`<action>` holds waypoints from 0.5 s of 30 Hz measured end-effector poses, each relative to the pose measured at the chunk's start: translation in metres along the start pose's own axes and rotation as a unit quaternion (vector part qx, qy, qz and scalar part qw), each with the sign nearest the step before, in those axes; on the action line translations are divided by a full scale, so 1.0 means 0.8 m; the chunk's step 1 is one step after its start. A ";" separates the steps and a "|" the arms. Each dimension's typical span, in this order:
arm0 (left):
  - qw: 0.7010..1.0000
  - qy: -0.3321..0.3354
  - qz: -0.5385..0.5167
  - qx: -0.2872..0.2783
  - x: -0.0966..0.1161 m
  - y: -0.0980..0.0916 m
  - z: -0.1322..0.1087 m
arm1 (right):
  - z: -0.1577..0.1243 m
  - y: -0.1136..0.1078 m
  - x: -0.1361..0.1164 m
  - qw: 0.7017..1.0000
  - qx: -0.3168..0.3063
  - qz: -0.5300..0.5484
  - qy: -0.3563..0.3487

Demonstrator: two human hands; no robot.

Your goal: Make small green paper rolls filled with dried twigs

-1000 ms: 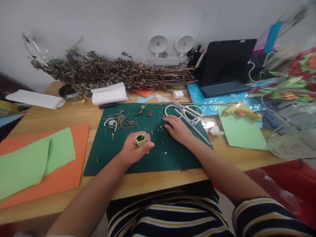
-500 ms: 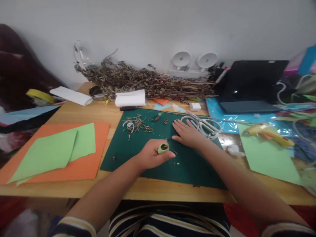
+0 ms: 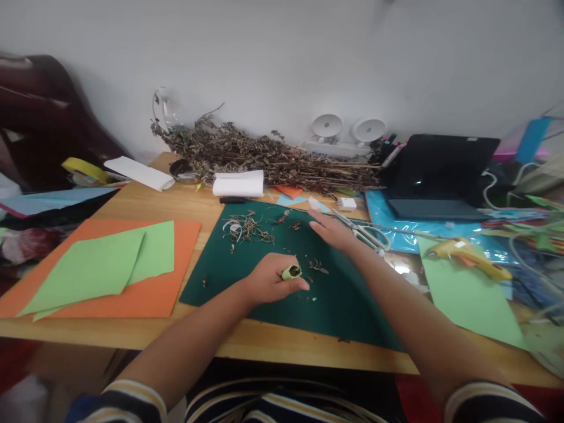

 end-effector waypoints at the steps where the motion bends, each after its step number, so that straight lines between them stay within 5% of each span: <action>1: 1.000 0.005 0.001 0.000 0.001 0.000 0.000 | 0.012 0.009 0.000 1.000 -0.004 -0.005 0.003; 7: 0.999 -0.008 -0.021 0.039 -0.005 -0.008 0.000 | 0.009 0.048 -0.011 0.998 -0.056 -0.010 -0.018; 15: 0.996 -0.034 -0.064 0.057 -0.017 -0.011 -0.002 | -0.032 0.038 -0.028 0.995 -0.082 0.033 -0.053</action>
Point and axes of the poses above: each hand's wrist, its own z-axis towards the middle knuckle, its own y-axis out of the palm, x = y × z, the point moved 7 cm from there along z, towards the middle knuckle, and after that the axes turned 11 degrees about x, right-handed, at the moved point
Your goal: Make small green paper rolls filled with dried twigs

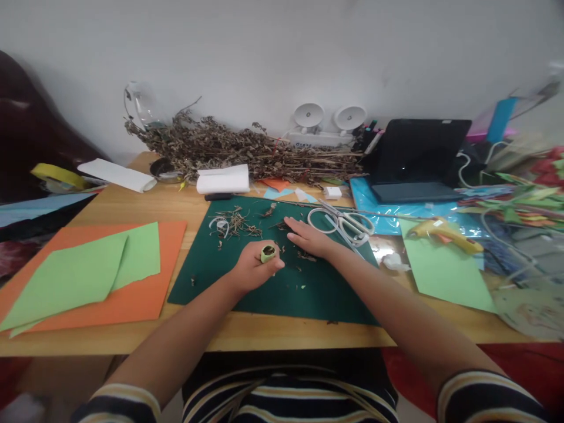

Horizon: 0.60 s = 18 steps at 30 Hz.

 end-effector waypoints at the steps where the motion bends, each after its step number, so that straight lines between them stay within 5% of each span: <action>1: 1.000 -0.002 -0.006 0.003 -0.002 -0.001 0.000 | -0.005 -0.001 -0.003 1.000 -0.001 0.006 -0.004; 12: 0.997 -0.022 -0.061 0.043 -0.016 -0.007 -0.002 | -0.060 0.014 -0.052 0.994 -0.038 0.047 -0.092; 18: 0.996 -0.004 -0.079 0.042 -0.008 -0.006 0.001 | -0.031 0.025 -0.075 0.982 -0.019 0.068 -0.176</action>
Point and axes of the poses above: each hand's wrist, its own z-axis towards the middle knuckle, its own y-axis out of the palm, x = y × z, the point moved 7 cm from there along z, towards the middle knuckle, and after that the axes turned 11 degrees about x, right-handed, at the moved point
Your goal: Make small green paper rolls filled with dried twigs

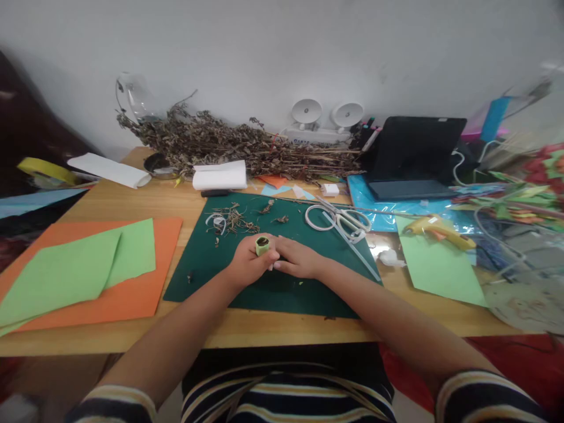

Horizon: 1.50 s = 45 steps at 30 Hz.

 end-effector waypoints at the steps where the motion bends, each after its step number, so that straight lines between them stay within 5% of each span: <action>1: 1.000 0.003 -0.001 0.000 0.001 0.000 0.000 | 0.008 0.000 0.001 1.000 0.000 0.006 -0.006; 5: 1.000 -0.004 -0.016 0.014 0.001 -0.003 0.001 | 0.015 -0.003 -0.006 0.998 -0.016 0.033 -0.044; 11: 0.991 -0.039 -0.123 0.029 0.004 -0.004 0.004 | -0.033 -0.014 -0.035 0.989 -0.025 0.091 -0.111; 16: 0.984 -0.020 -0.171 0.042 0.014 -0.007 0.011 | -0.018 -0.067 0.030 0.992 0.073 -0.080 0.071; 22: 0.990 -0.034 -0.134 0.011 0.006 -0.004 0.007 | 0.017 -0.110 0.095 0.963 0.061 -0.200 0.169; 32: 0.995 -0.039 -0.087 0.011 -0.001 -0.005 0.004 | 0.023 -0.085 0.127 0.920 -0.037 -0.318 0.225; 45: 0.999 -0.021 -0.025 -0.001 0.002 -0.002 0.003 | 0.025 -0.086 0.111 0.904 -0.152 -0.326 0.232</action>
Point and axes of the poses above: each hand's wrist, its own z-axis towards the middle knuckle, its own y-axis out of the palm, x = y × z, the point moved 7 cm from there along z, towards the middle knuckle, and after that the axes turned 11 degrees about x, right-handed, at the moved point
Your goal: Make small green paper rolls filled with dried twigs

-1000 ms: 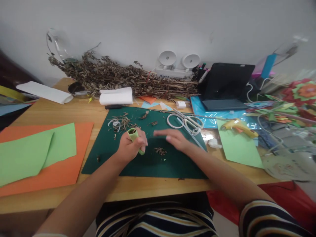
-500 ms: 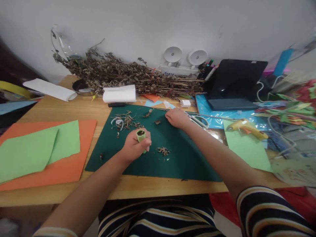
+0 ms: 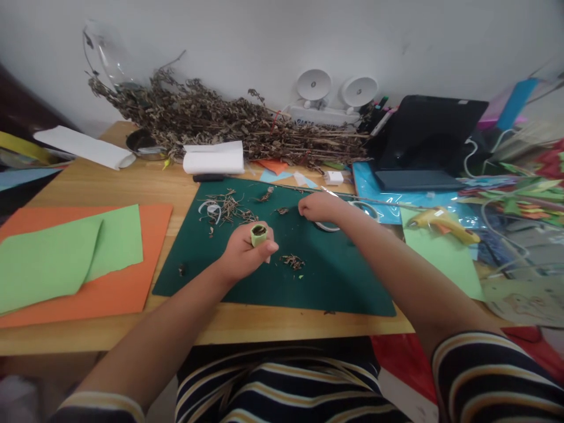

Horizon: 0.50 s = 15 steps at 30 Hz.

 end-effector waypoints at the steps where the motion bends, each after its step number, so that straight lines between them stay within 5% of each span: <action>1: 1.000 0.002 0.007 0.001 0.000 0.000 0.000 | 0.001 -0.001 0.000 1.000 -0.003 0.003 -0.002; 15: 0.998 0.003 0.061 -0.024 0.003 0.005 -0.001 | -0.023 0.001 -0.027 0.998 -0.051 -0.013 0.045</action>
Point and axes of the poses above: each hand's wrist, its own z-axis towards the middle knuckle, its own y-axis out of the palm, x = y × z, the point moved 7 cm from there along z, towards the middle knuckle, and after that the axes turned 11 degrees about x, right-handed, at the moved point
